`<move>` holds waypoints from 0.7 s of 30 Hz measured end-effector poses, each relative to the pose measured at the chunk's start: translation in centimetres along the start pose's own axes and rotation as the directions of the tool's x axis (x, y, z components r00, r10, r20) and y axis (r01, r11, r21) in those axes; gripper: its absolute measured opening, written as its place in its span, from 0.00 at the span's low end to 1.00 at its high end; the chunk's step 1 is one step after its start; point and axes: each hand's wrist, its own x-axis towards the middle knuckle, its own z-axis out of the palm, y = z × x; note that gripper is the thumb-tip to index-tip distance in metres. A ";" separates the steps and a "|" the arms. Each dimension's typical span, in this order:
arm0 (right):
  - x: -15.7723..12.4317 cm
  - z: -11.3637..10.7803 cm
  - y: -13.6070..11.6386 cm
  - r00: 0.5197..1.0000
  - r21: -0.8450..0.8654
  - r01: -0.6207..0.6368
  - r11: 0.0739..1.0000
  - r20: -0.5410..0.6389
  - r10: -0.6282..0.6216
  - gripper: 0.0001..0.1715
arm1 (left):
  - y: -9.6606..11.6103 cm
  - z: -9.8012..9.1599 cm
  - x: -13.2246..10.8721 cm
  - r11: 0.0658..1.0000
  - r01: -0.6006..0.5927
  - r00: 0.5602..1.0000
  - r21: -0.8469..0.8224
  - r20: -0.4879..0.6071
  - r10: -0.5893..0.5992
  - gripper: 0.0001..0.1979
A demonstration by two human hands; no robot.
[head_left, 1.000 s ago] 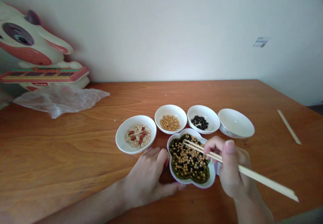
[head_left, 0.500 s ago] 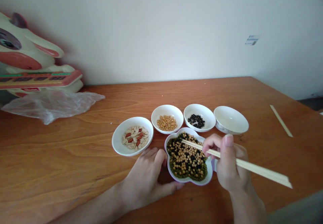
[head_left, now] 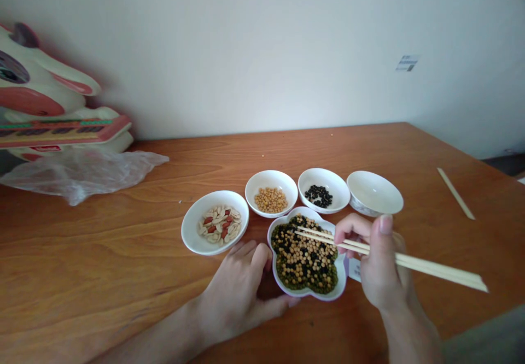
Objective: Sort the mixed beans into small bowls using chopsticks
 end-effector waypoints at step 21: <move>-0.5 0.0 -1.9 0.999 -0.061 -0.026 0.998 -0.026 0.025 0.46 | 0.2 -0.1 0.1 0.999 0.036 0.998 -0.027 0.051 -0.035 0.25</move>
